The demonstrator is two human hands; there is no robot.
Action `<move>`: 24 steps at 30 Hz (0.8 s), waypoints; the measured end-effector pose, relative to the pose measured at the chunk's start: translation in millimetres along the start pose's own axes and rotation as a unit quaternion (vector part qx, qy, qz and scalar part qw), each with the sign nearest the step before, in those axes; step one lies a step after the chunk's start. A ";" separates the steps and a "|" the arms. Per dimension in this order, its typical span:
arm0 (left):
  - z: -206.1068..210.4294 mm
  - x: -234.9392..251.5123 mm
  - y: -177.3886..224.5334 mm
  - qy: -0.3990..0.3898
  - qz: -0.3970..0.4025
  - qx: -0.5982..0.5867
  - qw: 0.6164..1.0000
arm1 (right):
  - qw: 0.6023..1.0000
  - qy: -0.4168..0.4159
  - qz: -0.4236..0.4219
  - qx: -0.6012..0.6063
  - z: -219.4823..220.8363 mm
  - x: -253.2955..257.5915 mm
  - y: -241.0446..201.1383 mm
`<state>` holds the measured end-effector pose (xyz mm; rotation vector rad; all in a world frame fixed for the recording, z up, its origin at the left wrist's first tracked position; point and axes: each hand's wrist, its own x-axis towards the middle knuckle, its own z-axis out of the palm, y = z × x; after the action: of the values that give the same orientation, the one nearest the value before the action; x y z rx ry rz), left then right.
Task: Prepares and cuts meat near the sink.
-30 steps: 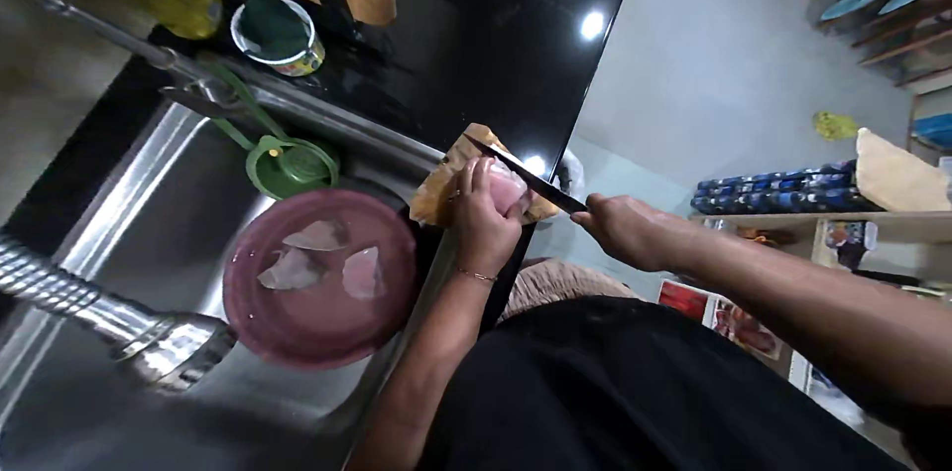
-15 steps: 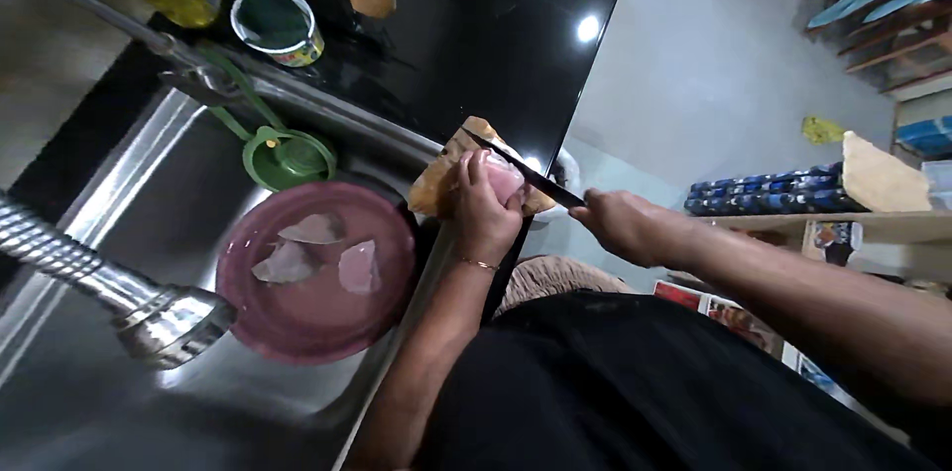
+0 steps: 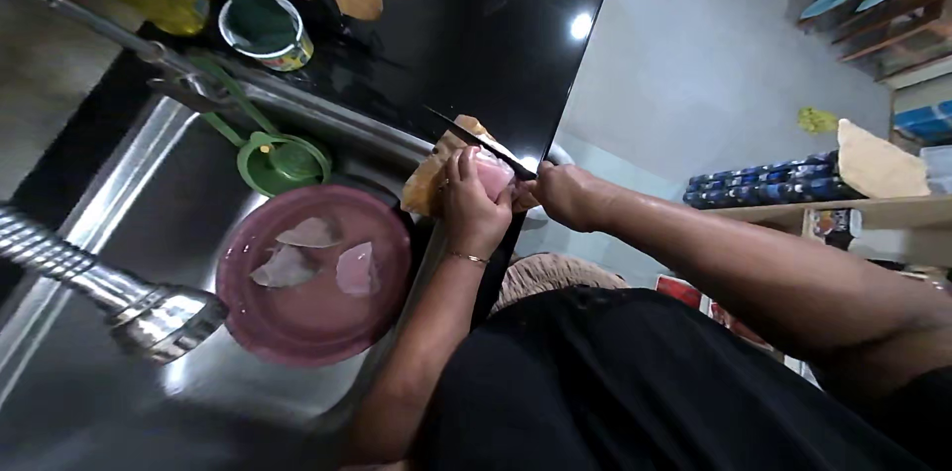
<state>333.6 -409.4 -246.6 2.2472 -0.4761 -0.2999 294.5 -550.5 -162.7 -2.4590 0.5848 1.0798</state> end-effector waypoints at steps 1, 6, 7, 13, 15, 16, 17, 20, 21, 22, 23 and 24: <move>-1.2 0.2 1.9 -0.002 -0.012 0.004 1.000 | 1.000 -0.006 -0.004 -0.010 0.1 -3.9 3.6; -4.3 0.1 2.0 -0.020 -0.027 0.006 0.999 | 1.000 -0.027 0.006 0.002 7.8 -38.5 36.9; -3.8 0.0 1.5 -0.025 -0.020 0.004 0.999 | 0.999 -0.029 0.017 0.003 9.5 -41.6 38.6; -2.9 2.7 -0.5 -0.028 0.003 0.008 1.000 | 0.998 -0.037 0.041 0.008 12.7 -20.9 26.1; -2.1 1.3 -1.8 -0.022 0.004 0.011 1.000 | 0.999 -0.023 0.029 0.024 15.9 -8.4 22.3; -1.3 1.1 -2.6 -0.019 0.005 0.013 1.000 | 0.999 -0.012 0.021 0.033 16.9 -4.0 20.9; -0.7 1.3 -3.0 -0.015 0.005 0.018 1.000 | 0.999 0.000 0.013 0.042 17.5 -0.3 19.5; 1.3 -0.8 -1.6 -0.001 0.005 0.029 1.000 | 0.999 0.004 0.006 0.053 16.4 -1.9 15.8; 1.7 -1.7 0.0 0.002 0.000 0.028 1.000 | 0.999 -0.006 0.006 0.045 14.4 -6.0 16.3; 0.8 -1.8 1.3 0.002 -0.007 0.027 1.000 | 0.999 -0.016 0.000 0.035 12.1 -10.2 18.2; 0.1 -2.2 1.5 0.003 -0.011 0.027 1.000 | 0.999 -0.027 -0.005 0.032 10.9 -14.9 22.2; 0.7 -3.5 0.9 0.003 -0.011 0.026 1.000 | 0.999 -0.036 -0.007 0.029 11.1 -21.0 28.1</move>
<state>330.0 -408.9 -246.2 2.3044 -0.4603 -0.2946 260.5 -563.8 -158.8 -2.3615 0.5689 1.1244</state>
